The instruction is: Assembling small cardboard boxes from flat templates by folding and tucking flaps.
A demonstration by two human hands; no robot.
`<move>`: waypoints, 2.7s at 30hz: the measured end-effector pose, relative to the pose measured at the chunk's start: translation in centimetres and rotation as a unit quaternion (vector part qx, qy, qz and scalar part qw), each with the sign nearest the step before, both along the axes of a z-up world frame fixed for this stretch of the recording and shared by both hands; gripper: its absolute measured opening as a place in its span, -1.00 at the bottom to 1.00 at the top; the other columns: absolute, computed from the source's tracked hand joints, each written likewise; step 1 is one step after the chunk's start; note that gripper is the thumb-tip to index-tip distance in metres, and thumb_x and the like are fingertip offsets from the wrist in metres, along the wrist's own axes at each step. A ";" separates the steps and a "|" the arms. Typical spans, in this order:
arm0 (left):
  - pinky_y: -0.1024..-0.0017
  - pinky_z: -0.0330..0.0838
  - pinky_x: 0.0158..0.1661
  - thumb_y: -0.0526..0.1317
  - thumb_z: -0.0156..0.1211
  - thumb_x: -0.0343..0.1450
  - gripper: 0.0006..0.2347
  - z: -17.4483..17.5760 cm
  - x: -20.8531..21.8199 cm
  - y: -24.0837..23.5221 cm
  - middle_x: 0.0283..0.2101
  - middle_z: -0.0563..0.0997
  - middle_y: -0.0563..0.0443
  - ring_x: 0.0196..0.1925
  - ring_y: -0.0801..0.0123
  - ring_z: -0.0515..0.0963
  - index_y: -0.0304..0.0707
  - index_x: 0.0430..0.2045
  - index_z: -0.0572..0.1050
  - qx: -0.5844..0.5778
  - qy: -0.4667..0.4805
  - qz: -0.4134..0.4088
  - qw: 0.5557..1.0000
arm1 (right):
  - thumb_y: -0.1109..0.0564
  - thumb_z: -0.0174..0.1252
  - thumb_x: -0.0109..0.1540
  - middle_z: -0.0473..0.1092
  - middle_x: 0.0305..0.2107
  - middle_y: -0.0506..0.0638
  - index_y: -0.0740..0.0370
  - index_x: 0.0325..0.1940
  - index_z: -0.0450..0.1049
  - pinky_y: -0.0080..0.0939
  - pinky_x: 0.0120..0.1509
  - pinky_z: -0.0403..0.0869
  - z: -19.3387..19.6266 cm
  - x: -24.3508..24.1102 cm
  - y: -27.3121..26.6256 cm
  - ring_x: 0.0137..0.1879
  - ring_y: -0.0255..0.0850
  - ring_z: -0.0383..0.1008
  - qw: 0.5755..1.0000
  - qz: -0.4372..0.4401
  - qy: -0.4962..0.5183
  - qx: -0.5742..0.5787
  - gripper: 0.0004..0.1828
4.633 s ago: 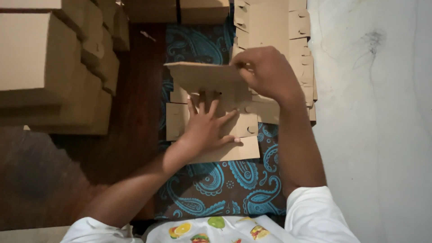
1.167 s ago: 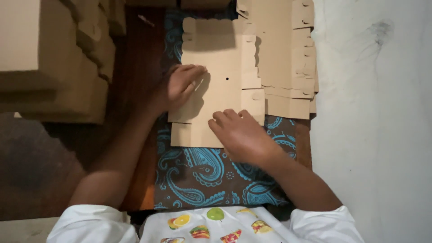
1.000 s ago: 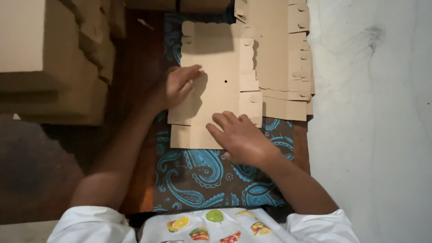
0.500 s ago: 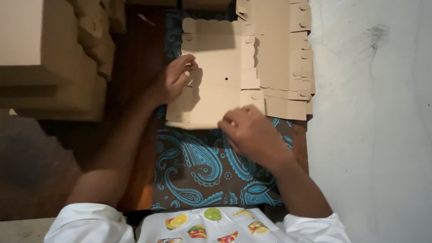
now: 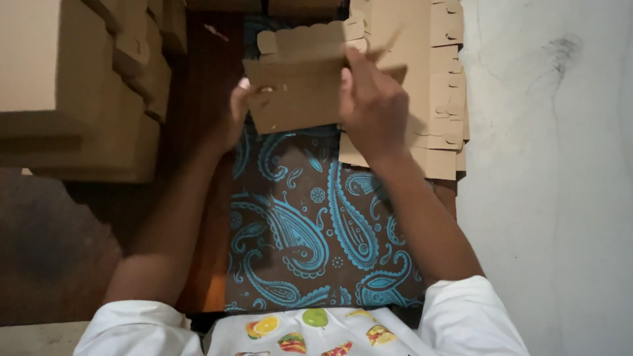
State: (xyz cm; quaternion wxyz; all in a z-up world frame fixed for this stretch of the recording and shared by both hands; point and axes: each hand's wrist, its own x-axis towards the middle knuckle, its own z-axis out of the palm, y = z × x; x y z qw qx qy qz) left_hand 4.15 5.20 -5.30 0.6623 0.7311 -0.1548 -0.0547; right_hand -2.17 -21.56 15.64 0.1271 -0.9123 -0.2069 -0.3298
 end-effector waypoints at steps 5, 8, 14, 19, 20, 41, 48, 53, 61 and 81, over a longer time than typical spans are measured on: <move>0.26 0.40 0.23 -0.09 -0.11 0.51 -0.62 9.9 -1.8 -2.3 0.25 0.44 -0.13 0.29 0.20 0.43 -0.17 0.22 0.29 -0.129 -0.022 0.036 0.991 | 0.04 0.14 0.39 0.32 0.37 0.09 -0.12 0.63 -0.23 0.31 0.29 0.35 -4.0 2.3 -0.4 0.37 0.17 0.33 0.982 0.000 0.187 -0.023 -0.14; 0.25 0.55 -0.01 -0.35 0.13 0.49 -0.48 10.2 -2.7 -2.5 0.30 0.32 -0.27 0.24 0.00 0.51 -0.12 0.32 0.06 -0.011 -0.071 0.062 0.996 | -0.15 -0.03 0.41 0.07 0.49 0.12 -0.09 0.58 -0.05 0.45 0.46 0.07 -5.1 1.7 0.1 0.56 0.26 -0.08 0.945 -0.039 0.305 -0.110 -0.32; -0.12 0.00 0.50 -0.37 0.33 0.50 -0.51 7.5 -2.6 -4.7 0.50 0.04 -0.30 0.55 -0.14 0.00 -0.28 0.31 0.25 0.188 -0.350 0.143 0.907 | -0.25 -0.15 0.41 -0.01 0.49 0.17 -0.04 0.49 0.21 0.40 0.37 0.10 -6.8 0.5 0.6 0.54 0.32 -0.11 0.941 -0.065 0.284 -0.174 -0.40; -0.19 -0.21 0.50 -0.17 0.42 0.47 -0.66 9.6 -4.2 -5.2 0.56 0.03 -0.18 0.60 -0.10 -0.07 -0.23 0.11 0.54 0.346 -0.442 0.080 0.824 | -0.26 -0.06 0.36 0.05 0.45 0.15 -0.10 0.42 0.27 0.47 0.34 0.11 -3.4 0.5 1.1 0.51 0.30 -0.07 0.926 -0.073 0.328 -0.170 -0.43; -0.17 -0.28 0.47 0.01 0.24 0.48 -0.49 9.8 -4.2 -5.4 0.57 -0.07 -0.18 0.59 -0.08 -0.17 -0.18 0.29 0.34 0.413 -0.356 0.041 0.837 | -0.29 0.03 0.32 0.14 0.39 0.09 -0.08 0.34 0.34 0.38 0.36 0.12 -2.1 0.6 1.3 0.46 0.23 0.01 0.925 -0.067 0.343 -0.152 -0.45; -0.28 -0.06 0.36 -0.06 0.26 0.43 -0.71 9.4 -4.1 -5.6 0.37 0.31 -0.31 0.48 -0.36 0.09 -0.12 -0.03 0.47 0.379 -0.310 0.072 0.869 | -0.18 0.19 0.19 0.09 0.42 0.19 0.18 0.54 0.07 0.24 0.50 -0.06 1.2 6.4 0.2 0.50 0.22 -0.04 0.911 0.079 0.397 -0.078 -0.09; -0.23 -0.16 0.41 0.09 0.15 0.45 -0.36 9.5 -4.3 -6.0 0.49 0.14 -0.33 0.53 -0.26 0.00 -0.20 0.42 0.22 0.440 -0.313 0.104 0.835 | -0.28 0.19 0.23 0.30 0.23 0.16 0.06 0.48 0.20 0.27 0.36 0.11 -0.5 10.8 -1.3 0.32 0.18 0.26 0.911 0.094 0.387 -0.106 -0.19; -0.24 -0.19 0.42 0.09 0.18 0.47 -0.30 10.0 -4.4 -6.0 0.53 0.01 -0.33 0.56 -0.26 -0.11 -0.22 0.48 0.09 0.438 -0.282 0.089 0.849 | -0.26 0.19 0.24 0.27 0.31 0.18 0.21 0.47 0.22 0.29 0.36 0.13 1.9 11.1 -0.9 0.40 0.17 0.22 0.887 0.077 0.426 -0.160 -0.16; -0.29 -0.19 0.42 0.14 0.29 0.44 -0.22 10.8 -4.7 -6.0 0.54 -0.06 -0.31 0.56 -0.24 -0.14 -0.29 0.47 0.11 0.450 -0.278 0.107 0.842 | 0.09 0.25 0.30 0.51 0.03 0.13 0.24 0.15 0.51 -0.05 0.18 0.49 0.2 13.3 -1.4 0.10 0.00 0.53 0.897 0.080 0.434 -0.030 -0.65; -0.18 0.22 0.28 -0.19 0.24 0.49 -0.94 13.1 -9.2 -7.8 -0.10 0.57 -0.05 0.23 0.02 0.54 -0.09 -0.35 0.57 0.444 -0.500 0.179 0.722 | -0.23 0.27 0.17 0.34 0.21 0.04 -0.06 0.44 0.26 0.21 0.23 0.31 2.0 -2.6 -2.9 0.29 0.09 0.36 0.920 0.134 0.241 -0.280 -0.22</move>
